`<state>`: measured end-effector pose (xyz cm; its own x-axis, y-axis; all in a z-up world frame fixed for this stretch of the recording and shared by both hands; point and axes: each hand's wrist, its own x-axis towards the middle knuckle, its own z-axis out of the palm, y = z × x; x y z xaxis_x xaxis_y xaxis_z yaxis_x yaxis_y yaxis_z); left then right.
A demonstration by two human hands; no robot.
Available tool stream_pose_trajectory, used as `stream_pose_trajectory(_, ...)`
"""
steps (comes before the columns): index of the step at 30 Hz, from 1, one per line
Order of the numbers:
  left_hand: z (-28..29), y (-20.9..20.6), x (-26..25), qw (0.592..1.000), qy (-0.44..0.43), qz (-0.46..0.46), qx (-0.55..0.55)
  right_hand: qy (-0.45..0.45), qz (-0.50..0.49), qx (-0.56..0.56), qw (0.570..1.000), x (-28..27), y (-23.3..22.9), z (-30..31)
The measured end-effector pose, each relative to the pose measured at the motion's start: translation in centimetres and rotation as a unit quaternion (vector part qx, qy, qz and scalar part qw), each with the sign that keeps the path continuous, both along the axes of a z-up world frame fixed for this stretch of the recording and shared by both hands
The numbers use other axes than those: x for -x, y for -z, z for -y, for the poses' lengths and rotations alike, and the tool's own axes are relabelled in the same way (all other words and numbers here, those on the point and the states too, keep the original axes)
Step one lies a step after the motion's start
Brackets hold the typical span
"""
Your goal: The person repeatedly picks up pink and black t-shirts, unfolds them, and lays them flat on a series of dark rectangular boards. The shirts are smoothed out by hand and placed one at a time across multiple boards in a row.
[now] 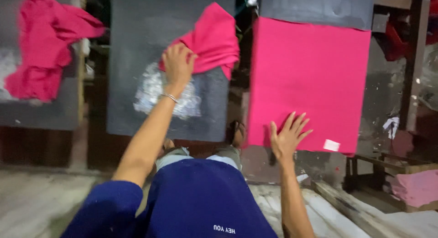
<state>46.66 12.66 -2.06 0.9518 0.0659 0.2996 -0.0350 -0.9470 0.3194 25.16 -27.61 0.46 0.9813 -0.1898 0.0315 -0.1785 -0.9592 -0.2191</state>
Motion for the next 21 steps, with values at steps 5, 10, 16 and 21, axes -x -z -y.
stream_pose_trajectory(5, -2.4, 0.5, 2.6, 0.953, -0.018, -0.037, 0.302, 0.080, 0.113, -0.282, 0.949, 2.5, -5.4, -23.5)
stream_pose_trajectory(10, -5.9, -8.6, 10.1, 0.467, -0.095, -0.442, 0.760, 0.318, -0.033, -0.825, 0.466, -1.1, -2.9, -35.3)
stream_pose_trajectory(16, -10.6, -8.5, 17.9, 0.489, -0.087, -0.486, 0.719, 0.331, -0.053, -0.832, 0.442, 1.7, 2.7, -34.5)
stream_pose_trajectory(21, -11.8, -6.4, 21.6, 0.478, -0.095, -0.404, 0.774, 0.390, 0.032, -0.813, 0.431, 4.2, -6.4, -35.4)
